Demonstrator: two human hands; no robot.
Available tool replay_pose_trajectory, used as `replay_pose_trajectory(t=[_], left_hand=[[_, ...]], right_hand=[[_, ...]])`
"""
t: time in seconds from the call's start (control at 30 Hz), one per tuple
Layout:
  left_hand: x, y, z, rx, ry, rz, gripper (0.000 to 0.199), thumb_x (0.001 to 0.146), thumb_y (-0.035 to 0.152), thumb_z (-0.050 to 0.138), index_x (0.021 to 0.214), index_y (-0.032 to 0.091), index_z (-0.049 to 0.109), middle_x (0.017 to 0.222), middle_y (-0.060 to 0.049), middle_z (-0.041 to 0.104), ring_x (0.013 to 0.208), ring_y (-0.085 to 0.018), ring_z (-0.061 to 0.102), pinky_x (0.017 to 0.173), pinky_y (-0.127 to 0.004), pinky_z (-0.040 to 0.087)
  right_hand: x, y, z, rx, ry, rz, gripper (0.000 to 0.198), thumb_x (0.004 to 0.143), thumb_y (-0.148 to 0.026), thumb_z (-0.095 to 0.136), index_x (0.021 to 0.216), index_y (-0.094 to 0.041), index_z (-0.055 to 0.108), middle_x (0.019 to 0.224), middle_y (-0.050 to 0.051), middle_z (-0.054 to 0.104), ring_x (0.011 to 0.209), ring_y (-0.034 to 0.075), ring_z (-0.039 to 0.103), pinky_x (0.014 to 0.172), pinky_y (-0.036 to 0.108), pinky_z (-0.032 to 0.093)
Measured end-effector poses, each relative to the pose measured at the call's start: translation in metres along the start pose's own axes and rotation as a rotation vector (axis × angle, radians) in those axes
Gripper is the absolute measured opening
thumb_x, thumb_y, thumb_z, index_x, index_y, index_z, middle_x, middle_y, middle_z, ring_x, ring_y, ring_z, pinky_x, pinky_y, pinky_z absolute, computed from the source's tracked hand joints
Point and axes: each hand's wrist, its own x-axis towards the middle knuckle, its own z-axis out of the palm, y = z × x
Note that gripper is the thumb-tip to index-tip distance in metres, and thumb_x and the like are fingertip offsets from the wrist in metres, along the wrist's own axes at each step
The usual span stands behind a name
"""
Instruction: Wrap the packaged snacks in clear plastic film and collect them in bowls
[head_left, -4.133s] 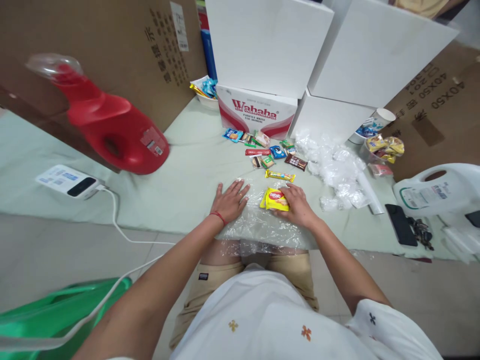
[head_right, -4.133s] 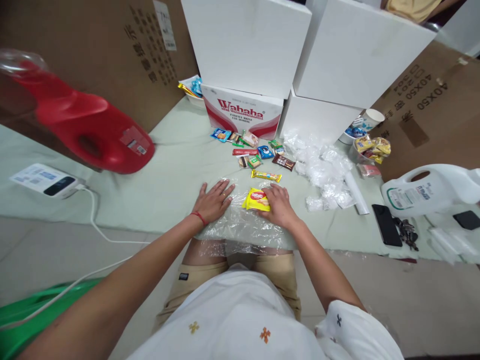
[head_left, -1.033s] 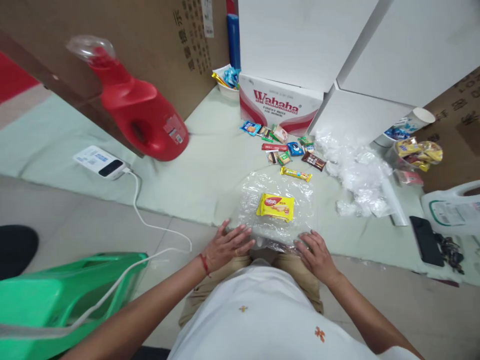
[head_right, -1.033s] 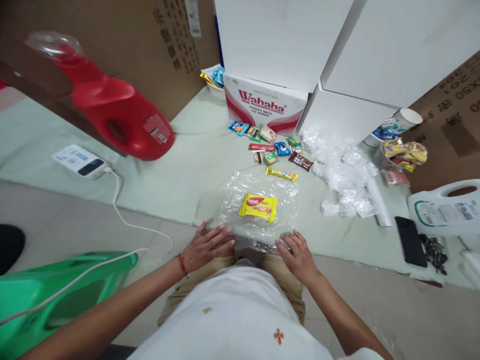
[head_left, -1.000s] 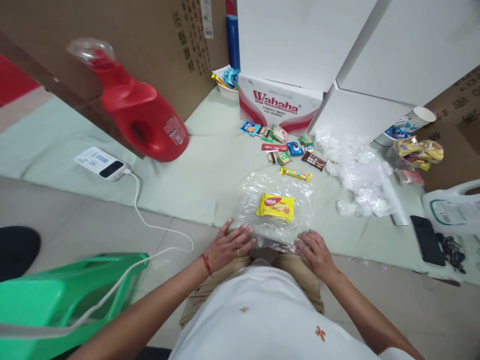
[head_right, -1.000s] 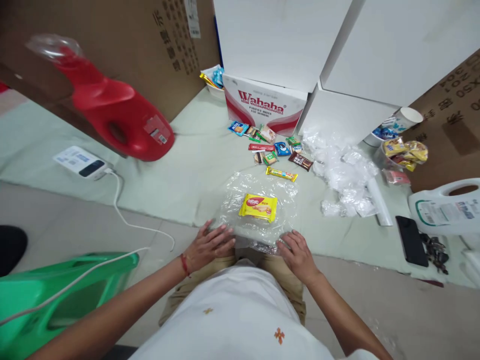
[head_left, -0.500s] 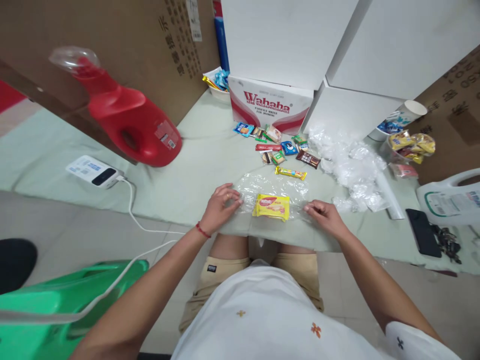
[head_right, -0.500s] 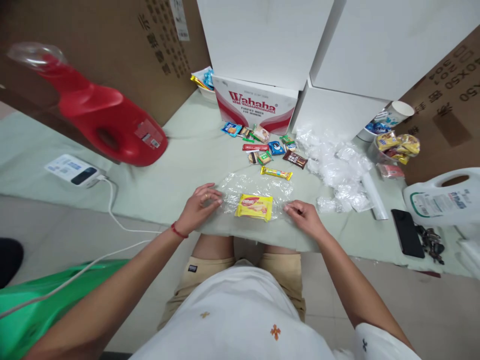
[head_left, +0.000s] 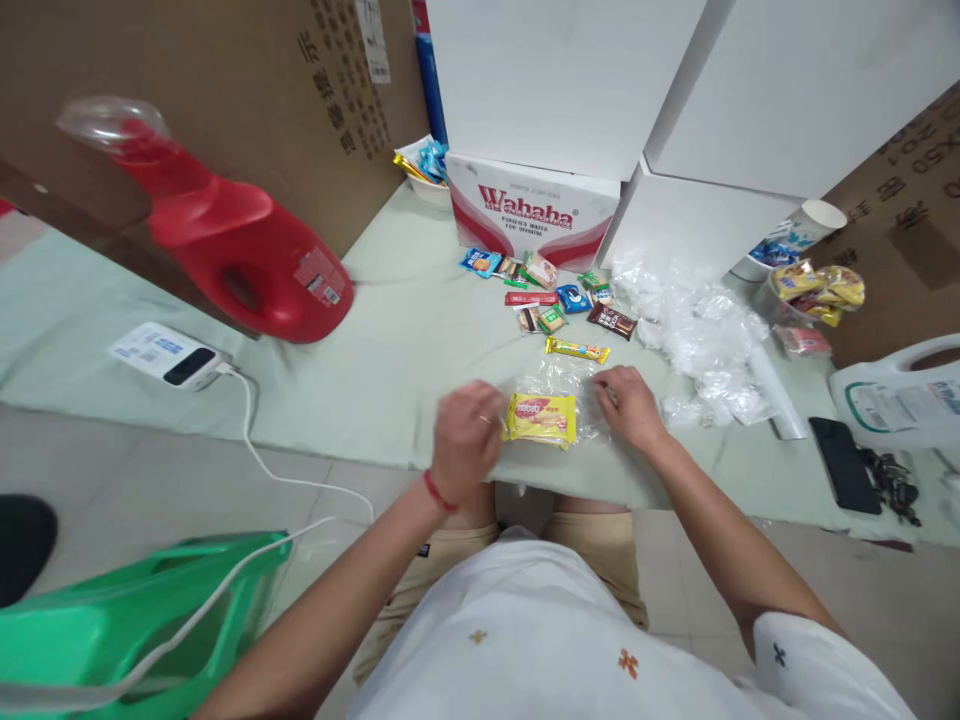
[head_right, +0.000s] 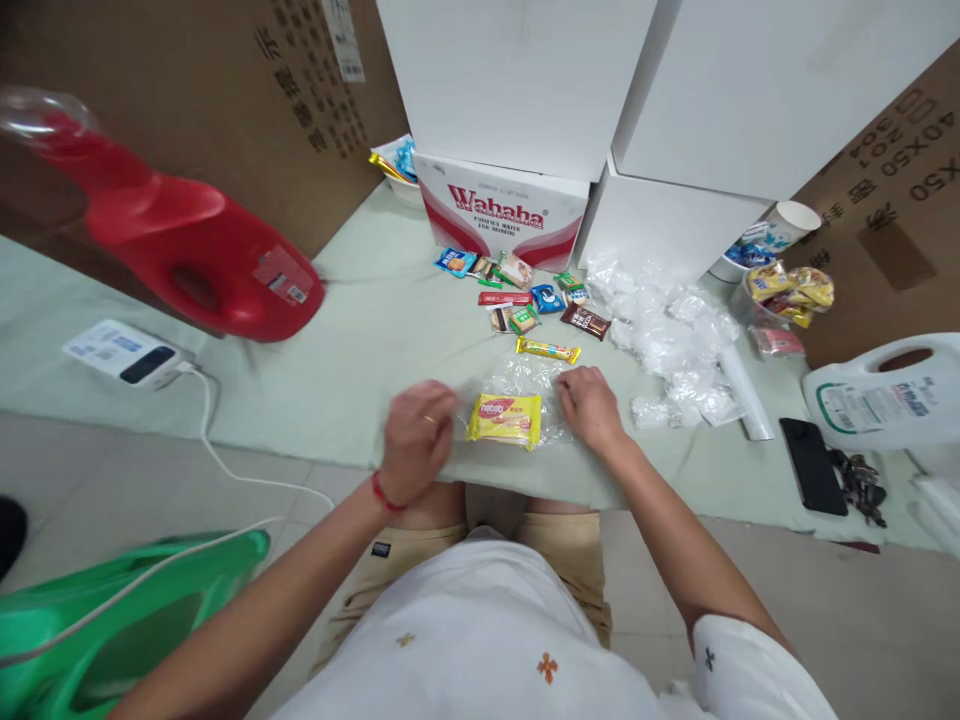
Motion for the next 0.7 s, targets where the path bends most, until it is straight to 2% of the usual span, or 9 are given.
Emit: replay_pose_trajectory(t=[0.1, 0.17, 0.23, 0.27, 0.37, 0.43, 0.53, 0.63, 0.7], left_hand=[[-0.004, 0.030, 0.015, -0.005, -0.258, 0.224, 0.047, 0.100, 0.018, 0.040, 0.139, 0.032, 0.062, 0.138, -0.007, 0.070, 0.134, -0.025, 0.058, 0.109, -0.049, 0.039], [-0.004, 0.036, 0.027, 0.036, -0.297, 0.215, 0.047, 0.100, 0.016, 0.041, 0.140, 0.030, 0.063, 0.141, -0.007, 0.069, 0.134, -0.026, 0.058, 0.105, -0.048, 0.039], [-0.004, 0.032, 0.035, 0.075, -0.295, 0.158, 0.044, 0.101, 0.017, 0.042, 0.137, 0.028, 0.066, 0.139, -0.007, 0.071, 0.131, -0.027, 0.060, 0.100, -0.048, 0.040], [-0.004, 0.029, 0.037, 0.086, -0.295, 0.137, 0.043, 0.102, 0.018, 0.043, 0.135, 0.029, 0.067, 0.138, -0.006, 0.071, 0.129, -0.027, 0.061, 0.098, -0.047, 0.040], [-0.004, 0.019, 0.039, 0.079, -0.303, 0.126, 0.040, 0.103, 0.021, 0.045, 0.133, 0.031, 0.069, 0.136, -0.003, 0.073, 0.122, -0.026, 0.063, 0.092, -0.046, 0.040], [-0.003, 0.016, 0.039, 0.068, -0.303, 0.130, 0.040, 0.103, 0.021, 0.044, 0.133, 0.032, 0.069, 0.135, -0.003, 0.073, 0.119, -0.026, 0.063, 0.090, -0.046, 0.039], [-0.003, 0.016, 0.041, 0.059, -0.297, 0.130, 0.041, 0.104, 0.022, 0.042, 0.133, 0.032, 0.069, 0.135, -0.004, 0.073, 0.116, -0.026, 0.063, 0.089, -0.047, 0.039], [-0.002, 0.018, 0.043, 0.046, -0.290, 0.127, 0.040, 0.104, 0.022, 0.043, 0.132, 0.032, 0.070, 0.135, -0.004, 0.073, 0.117, -0.025, 0.063, 0.090, -0.047, 0.039], [-0.003, 0.018, 0.044, 0.019, -0.270, 0.116, 0.038, 0.103, 0.020, 0.046, 0.128, 0.032, 0.072, 0.132, -0.003, 0.075, 0.118, -0.025, 0.064, 0.092, -0.047, 0.040]], right_hand=[[0.039, -0.023, 0.013, -0.061, -0.123, -0.140, 0.041, 0.097, -0.023, 0.051, 0.135, -0.015, 0.064, 0.131, 0.013, 0.066, 0.119, 0.031, 0.051, 0.107, 0.042, 0.040], [0.063, -0.035, 0.022, -0.130, -0.201, -0.115, 0.061, 0.092, -0.026, 0.062, 0.151, -0.012, 0.051, 0.142, 0.016, 0.061, 0.126, 0.035, 0.047, 0.107, 0.046, 0.039], [0.083, -0.041, 0.026, -0.159, -0.297, -0.049, 0.073, 0.087, -0.032, 0.072, 0.154, -0.013, 0.048, 0.137, 0.018, 0.064, 0.126, 0.038, 0.047, 0.104, 0.049, 0.040], [0.090, -0.042, 0.025, -0.153, -0.347, -0.023, 0.068, 0.086, -0.034, 0.074, 0.149, -0.014, 0.054, 0.129, 0.017, 0.069, 0.124, 0.038, 0.049, 0.101, 0.048, 0.041], [0.102, -0.041, 0.012, -0.096, -0.432, -0.053, 0.029, 0.090, -0.032, 0.069, 0.115, -0.019, 0.075, 0.101, 0.010, 0.075, 0.113, 0.033, 0.056, 0.097, 0.042, 0.042], [0.100, -0.042, -0.002, -0.058, -0.422, -0.154, 0.018, 0.092, -0.031, 0.067, 0.099, -0.018, 0.077, 0.096, 0.008, 0.073, 0.106, 0.029, 0.058, 0.096, 0.038, 0.042], [0.079, -0.050, -0.017, -0.042, -0.366, -0.303, 0.020, 0.096, -0.030, 0.061, 0.098, -0.016, 0.075, 0.107, 0.010, 0.068, 0.095, 0.022, 0.060, 0.087, 0.031, 0.043], [0.042, -0.062, -0.014, -0.125, -0.359, -0.314, 0.024, 0.102, -0.027, 0.051, 0.104, -0.017, 0.072, 0.119, 0.011, 0.064, 0.079, 0.017, 0.057, 0.072, 0.028, 0.039], [0.017, -0.068, -0.003, -0.157, -0.378, -0.293, 0.026, 0.106, -0.027, 0.045, 0.112, -0.020, 0.070, 0.116, 0.010, 0.064, 0.071, 0.016, 0.054, 0.066, 0.028, 0.036]])
